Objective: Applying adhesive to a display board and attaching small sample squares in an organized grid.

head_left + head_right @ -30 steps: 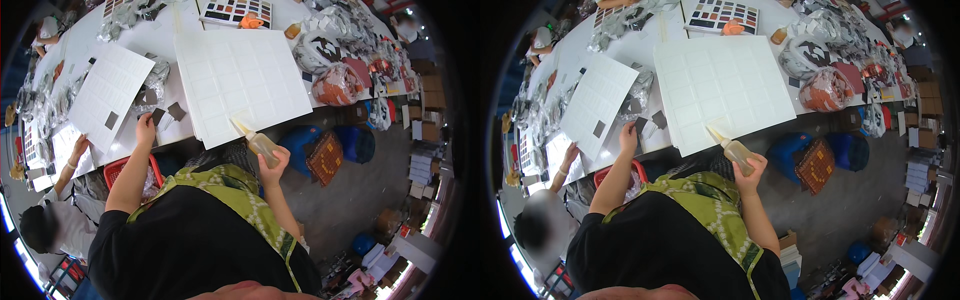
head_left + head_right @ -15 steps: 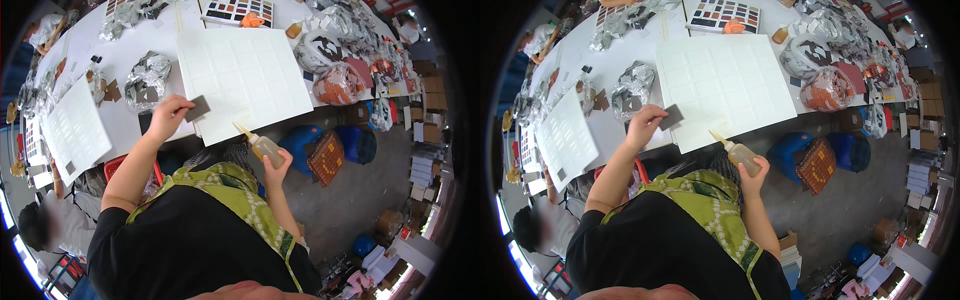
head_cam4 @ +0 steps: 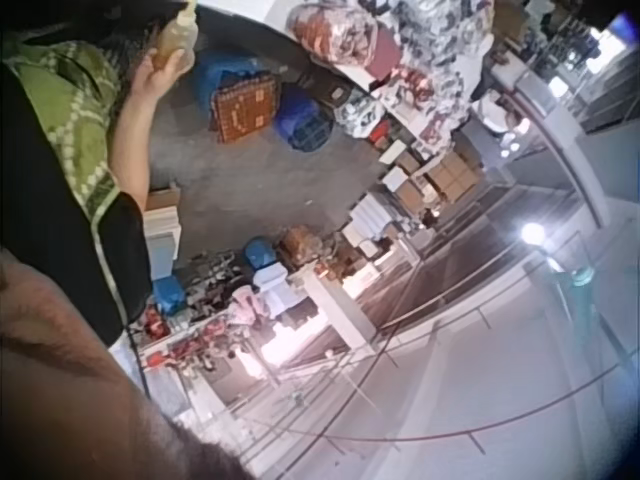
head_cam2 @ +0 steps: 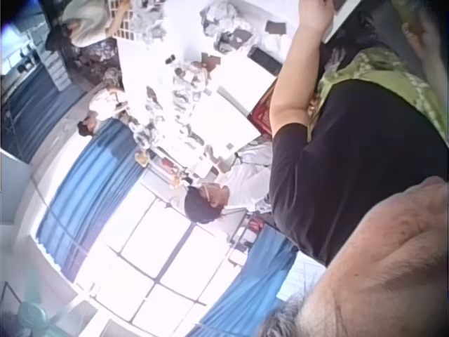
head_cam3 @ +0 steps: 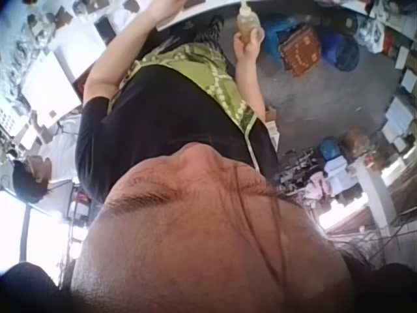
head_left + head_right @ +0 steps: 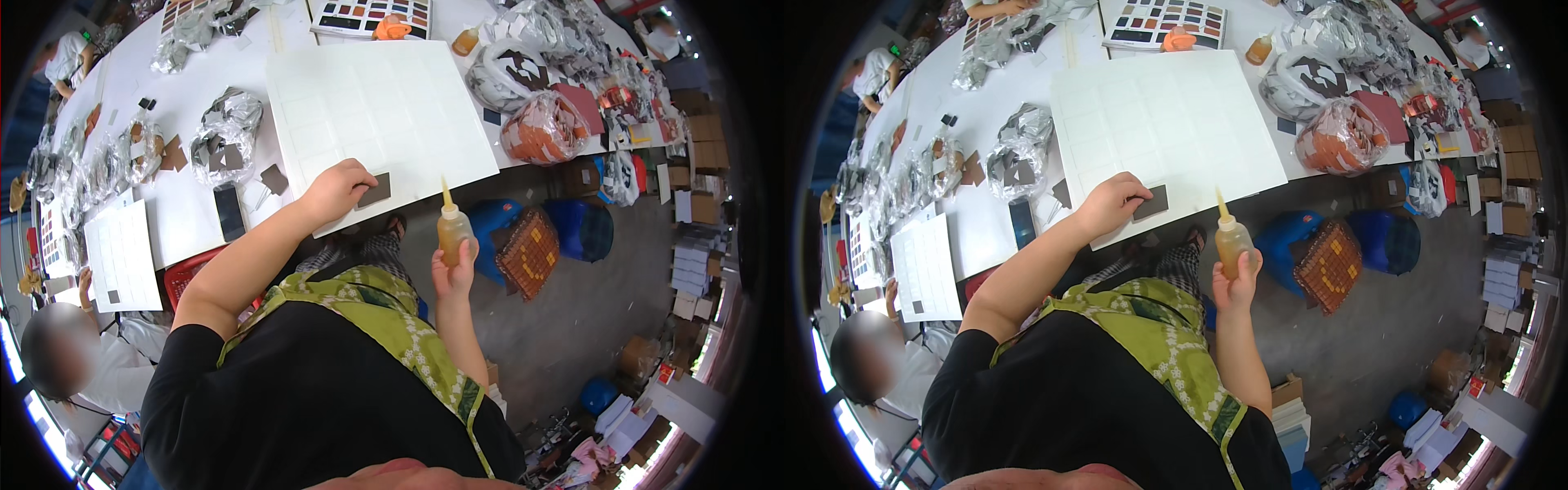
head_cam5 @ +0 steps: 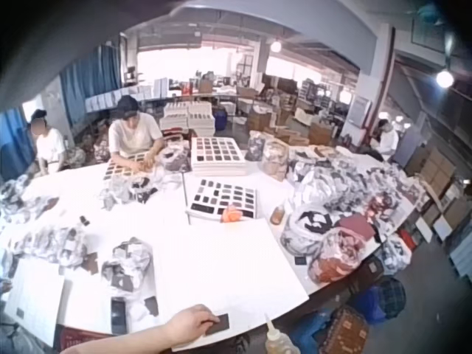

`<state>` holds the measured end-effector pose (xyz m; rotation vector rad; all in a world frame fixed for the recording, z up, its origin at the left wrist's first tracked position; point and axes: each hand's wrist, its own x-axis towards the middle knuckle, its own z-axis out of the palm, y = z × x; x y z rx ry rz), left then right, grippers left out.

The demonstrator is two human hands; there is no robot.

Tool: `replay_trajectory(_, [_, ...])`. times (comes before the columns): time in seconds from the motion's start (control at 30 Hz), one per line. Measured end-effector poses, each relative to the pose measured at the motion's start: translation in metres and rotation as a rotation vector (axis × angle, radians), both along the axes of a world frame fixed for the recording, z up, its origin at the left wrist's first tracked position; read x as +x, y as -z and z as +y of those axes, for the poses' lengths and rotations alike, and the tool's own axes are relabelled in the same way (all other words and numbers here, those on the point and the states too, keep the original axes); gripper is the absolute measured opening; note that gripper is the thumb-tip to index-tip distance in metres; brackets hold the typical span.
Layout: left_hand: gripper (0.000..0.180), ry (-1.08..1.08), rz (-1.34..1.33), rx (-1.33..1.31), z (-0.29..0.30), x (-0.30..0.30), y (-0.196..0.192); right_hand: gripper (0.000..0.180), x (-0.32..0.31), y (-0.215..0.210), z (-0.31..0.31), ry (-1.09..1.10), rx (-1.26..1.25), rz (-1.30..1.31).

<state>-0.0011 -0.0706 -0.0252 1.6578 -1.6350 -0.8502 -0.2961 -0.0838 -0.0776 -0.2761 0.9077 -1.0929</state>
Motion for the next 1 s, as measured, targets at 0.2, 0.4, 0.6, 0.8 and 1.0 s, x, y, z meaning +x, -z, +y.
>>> replay_trajectory(0.2, [0.015, -0.112, -0.116, 0.019, -0.007, -0.013, 0.015, 0.032, -0.014, -0.004, -0.012, 0.014, 0.038, -0.017])
replay_trajectory(0.4, [0.014, -0.150, -0.149, -0.019, -0.008, -0.020, 0.018, 0.031, -0.020, -0.003, -0.019, -0.039, 0.049, 0.003])
replay_trajectory(0.6, [0.014, -0.186, -0.185, -0.033, -0.010, -0.026, 0.015, 0.032, -0.028, 0.000, -0.029, -0.059, 0.073, 0.021])
replay_trajectory(0.8, [0.016, -0.178, -0.252, -0.049, -0.008, -0.026, 0.018, 0.022, -0.035, 0.004, -0.038, -0.084, 0.069, 0.025])
replay_trajectory(1.0, [0.018, -0.139, -0.295, 0.023, -0.009, -0.027, 0.019, 0.032, -0.036, 0.004, -0.045, -0.106, 0.077, -0.001])
